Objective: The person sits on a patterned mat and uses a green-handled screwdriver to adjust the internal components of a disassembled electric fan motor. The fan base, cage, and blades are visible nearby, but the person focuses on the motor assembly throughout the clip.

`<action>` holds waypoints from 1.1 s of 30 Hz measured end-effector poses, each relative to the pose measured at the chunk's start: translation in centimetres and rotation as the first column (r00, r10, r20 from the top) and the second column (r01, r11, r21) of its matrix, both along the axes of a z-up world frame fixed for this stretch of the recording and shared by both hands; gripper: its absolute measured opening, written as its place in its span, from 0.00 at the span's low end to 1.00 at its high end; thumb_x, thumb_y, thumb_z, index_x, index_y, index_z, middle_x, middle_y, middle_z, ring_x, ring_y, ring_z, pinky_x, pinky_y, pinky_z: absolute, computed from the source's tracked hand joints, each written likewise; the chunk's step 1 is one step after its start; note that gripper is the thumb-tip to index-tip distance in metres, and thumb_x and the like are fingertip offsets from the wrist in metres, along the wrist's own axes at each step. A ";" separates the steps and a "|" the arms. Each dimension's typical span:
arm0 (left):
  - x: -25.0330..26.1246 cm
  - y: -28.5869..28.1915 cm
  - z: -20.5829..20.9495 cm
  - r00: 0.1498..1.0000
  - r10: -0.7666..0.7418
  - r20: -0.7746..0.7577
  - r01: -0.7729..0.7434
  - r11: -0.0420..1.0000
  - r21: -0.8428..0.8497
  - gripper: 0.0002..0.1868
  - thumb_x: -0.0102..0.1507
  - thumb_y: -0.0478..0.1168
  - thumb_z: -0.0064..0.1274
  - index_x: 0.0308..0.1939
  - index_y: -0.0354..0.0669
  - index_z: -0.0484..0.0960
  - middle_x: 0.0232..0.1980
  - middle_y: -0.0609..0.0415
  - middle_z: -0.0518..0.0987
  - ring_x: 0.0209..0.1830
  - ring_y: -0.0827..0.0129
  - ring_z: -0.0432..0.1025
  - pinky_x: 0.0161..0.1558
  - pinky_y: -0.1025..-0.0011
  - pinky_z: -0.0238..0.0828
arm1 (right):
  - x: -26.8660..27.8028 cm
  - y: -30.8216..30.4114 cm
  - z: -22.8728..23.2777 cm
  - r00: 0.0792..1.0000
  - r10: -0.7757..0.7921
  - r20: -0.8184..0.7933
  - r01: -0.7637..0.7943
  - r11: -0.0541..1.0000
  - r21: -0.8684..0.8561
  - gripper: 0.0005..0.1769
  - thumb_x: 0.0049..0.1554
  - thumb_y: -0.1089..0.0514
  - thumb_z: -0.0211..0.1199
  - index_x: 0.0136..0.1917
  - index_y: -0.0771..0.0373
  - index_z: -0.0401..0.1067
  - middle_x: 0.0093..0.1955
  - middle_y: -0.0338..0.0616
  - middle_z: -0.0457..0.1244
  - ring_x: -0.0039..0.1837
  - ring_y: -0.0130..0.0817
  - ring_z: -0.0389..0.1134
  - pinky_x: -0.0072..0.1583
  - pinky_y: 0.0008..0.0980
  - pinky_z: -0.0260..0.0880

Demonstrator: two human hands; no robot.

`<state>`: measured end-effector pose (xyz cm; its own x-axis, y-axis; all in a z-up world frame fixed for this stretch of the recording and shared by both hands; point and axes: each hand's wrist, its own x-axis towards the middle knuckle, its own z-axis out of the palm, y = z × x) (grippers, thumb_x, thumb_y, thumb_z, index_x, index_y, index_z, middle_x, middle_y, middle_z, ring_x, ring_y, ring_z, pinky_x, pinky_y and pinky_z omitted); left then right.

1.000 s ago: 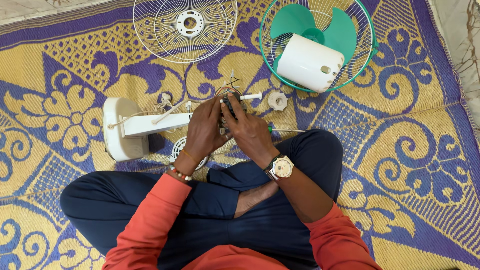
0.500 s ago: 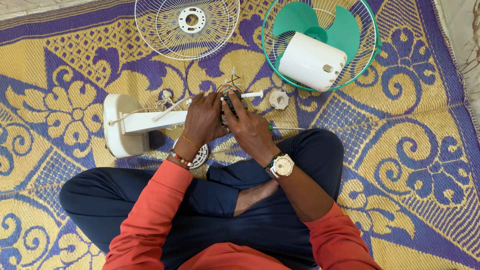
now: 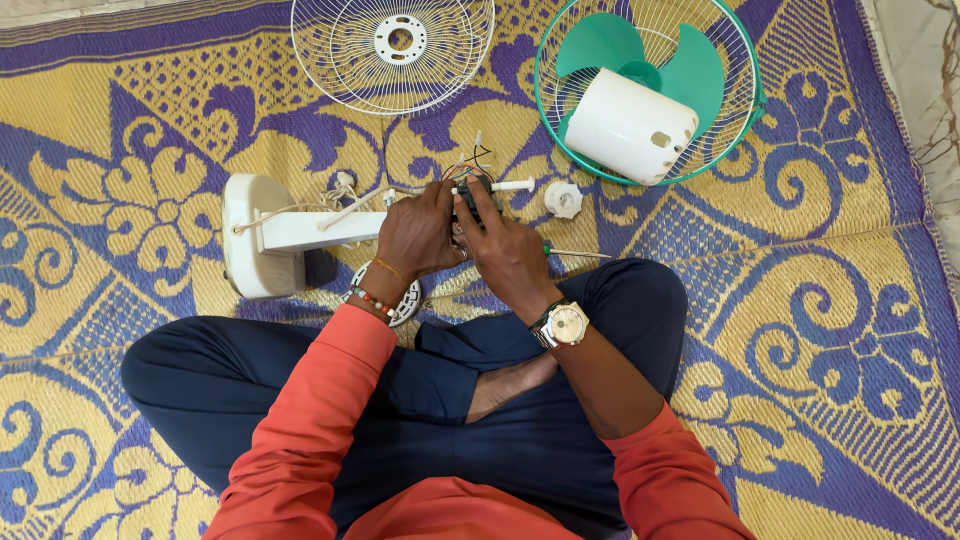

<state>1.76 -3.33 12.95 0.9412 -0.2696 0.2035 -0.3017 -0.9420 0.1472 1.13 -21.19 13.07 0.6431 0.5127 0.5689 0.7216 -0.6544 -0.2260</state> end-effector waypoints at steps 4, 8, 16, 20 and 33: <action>-0.4 0.0 -0.2 1.000 -0.007 0.022 0.007 1.000 -0.024 0.45 0.45 0.54 0.70 0.58 0.29 0.72 0.43 0.43 0.78 0.31 0.52 0.77 0.31 0.60 0.76 | -0.2 0.0 -0.2 0.999 -0.006 0.032 0.006 1.000 0.001 0.23 0.57 0.59 0.69 0.65 0.64 0.75 0.74 0.54 0.61 0.40 0.35 0.71 0.38 0.32 0.71; -0.5 -0.1 -0.2 1.000 0.008 0.012 -0.007 0.999 -0.031 0.44 0.46 0.53 0.69 0.59 0.31 0.72 0.45 0.43 0.78 0.32 0.51 0.77 0.33 0.59 0.76 | -0.5 -0.1 -0.1 1.000 -0.006 0.021 0.006 1.000 -0.001 0.24 0.56 0.59 0.69 0.65 0.64 0.75 0.74 0.54 0.61 0.39 0.36 0.71 0.38 0.33 0.71; -0.7 -0.3 -0.4 1.000 0.022 0.020 -0.022 0.999 -0.026 0.44 0.47 0.52 0.68 0.60 0.30 0.71 0.45 0.43 0.78 0.32 0.51 0.77 0.32 0.59 0.76 | -0.6 -0.2 -0.1 1.000 -0.002 0.009 0.002 1.000 0.007 0.24 0.56 0.57 0.70 0.65 0.64 0.74 0.74 0.54 0.60 0.38 0.35 0.70 0.38 0.32 0.70; -0.9 -0.5 -0.4 0.999 0.028 0.043 -0.026 0.999 -0.035 0.43 0.47 0.52 0.68 0.59 0.30 0.71 0.45 0.43 0.78 0.31 0.52 0.77 0.32 0.60 0.76 | -0.6 -0.2 0.1 1.000 -0.011 0.028 0.011 1.000 0.009 0.24 0.56 0.57 0.70 0.66 0.62 0.75 0.74 0.51 0.60 0.39 0.35 0.70 0.38 0.32 0.70; -0.8 -0.3 -0.1 0.990 -0.010 0.138 0.015 0.999 -0.034 0.44 0.44 0.53 0.69 0.58 0.31 0.73 0.50 0.42 0.78 0.32 0.53 0.77 0.33 0.60 0.76 | -0.6 -0.3 0.4 1.000 -0.012 0.003 0.012 0.999 -0.037 0.28 0.56 0.54 0.71 0.68 0.61 0.73 0.76 0.52 0.59 0.40 0.34 0.70 0.39 0.33 0.70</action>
<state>0.95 -3.68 12.85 0.9003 -0.2716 0.3401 -0.3329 -0.9332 0.1358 0.52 -21.51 13.50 0.6478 0.5256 0.5515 0.7140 -0.6712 -0.1992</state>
